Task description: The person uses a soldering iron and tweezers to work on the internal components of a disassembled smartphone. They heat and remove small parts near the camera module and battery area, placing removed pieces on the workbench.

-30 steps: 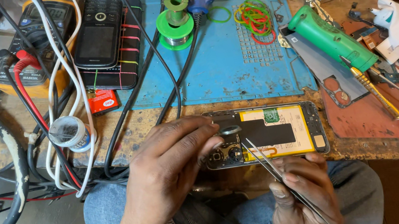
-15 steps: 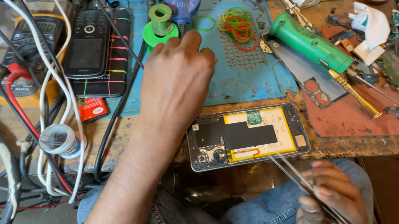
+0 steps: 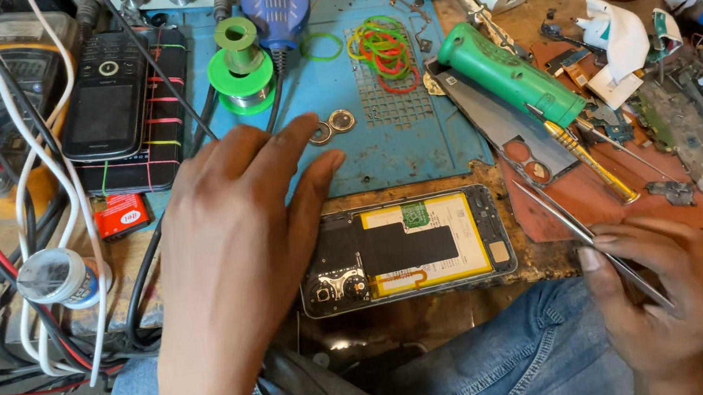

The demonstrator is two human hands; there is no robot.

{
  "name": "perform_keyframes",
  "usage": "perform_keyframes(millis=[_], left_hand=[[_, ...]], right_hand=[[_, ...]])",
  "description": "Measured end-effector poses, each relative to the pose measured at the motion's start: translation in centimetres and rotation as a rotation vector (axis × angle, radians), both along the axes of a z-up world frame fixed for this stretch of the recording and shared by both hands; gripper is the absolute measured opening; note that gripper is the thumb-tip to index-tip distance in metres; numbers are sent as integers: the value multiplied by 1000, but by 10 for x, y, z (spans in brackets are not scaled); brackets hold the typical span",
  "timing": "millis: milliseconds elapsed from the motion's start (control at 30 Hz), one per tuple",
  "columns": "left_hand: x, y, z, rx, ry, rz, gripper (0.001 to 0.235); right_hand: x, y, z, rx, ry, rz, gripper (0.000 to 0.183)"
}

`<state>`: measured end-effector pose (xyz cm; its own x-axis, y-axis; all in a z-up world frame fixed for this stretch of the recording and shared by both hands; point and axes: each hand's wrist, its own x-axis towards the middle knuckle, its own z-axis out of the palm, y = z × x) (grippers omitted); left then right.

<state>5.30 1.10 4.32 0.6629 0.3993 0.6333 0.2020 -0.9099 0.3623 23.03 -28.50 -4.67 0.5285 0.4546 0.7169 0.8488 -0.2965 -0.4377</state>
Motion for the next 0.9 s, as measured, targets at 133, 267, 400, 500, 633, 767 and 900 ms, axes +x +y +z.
perform_keyframes(millis=[133, 267, 400, 500, 633, 767, 900], left_hand=[[-21, -33, -11, -41, -111, 3, 30], [-29, -37, -27, -62, -136, -62, 46], [-29, -38, -38, -28, -183, -120, 47], [-27, -40, -44, 13, -201, -144, 44], [-26, -40, -49, 9, -188, -152, 44], [-26, -40, -53, 35, -150, -162, 54], [-24, -40, -54, 52, -126, -153, 58]], right_hand=[[8, 2, 13, -176, -64, -58, 19], [11, 8, 19, -25, 75, -117, 22], [26, 14, 34, -187, 115, -272, 30], [37, 16, 38, -386, -39, -311, 30], [46, 17, 31, -415, -129, -311, 24], [44, 20, 23, -322, -146, -307, 23], [38, 25, 25, -272, -143, -305, 21]])
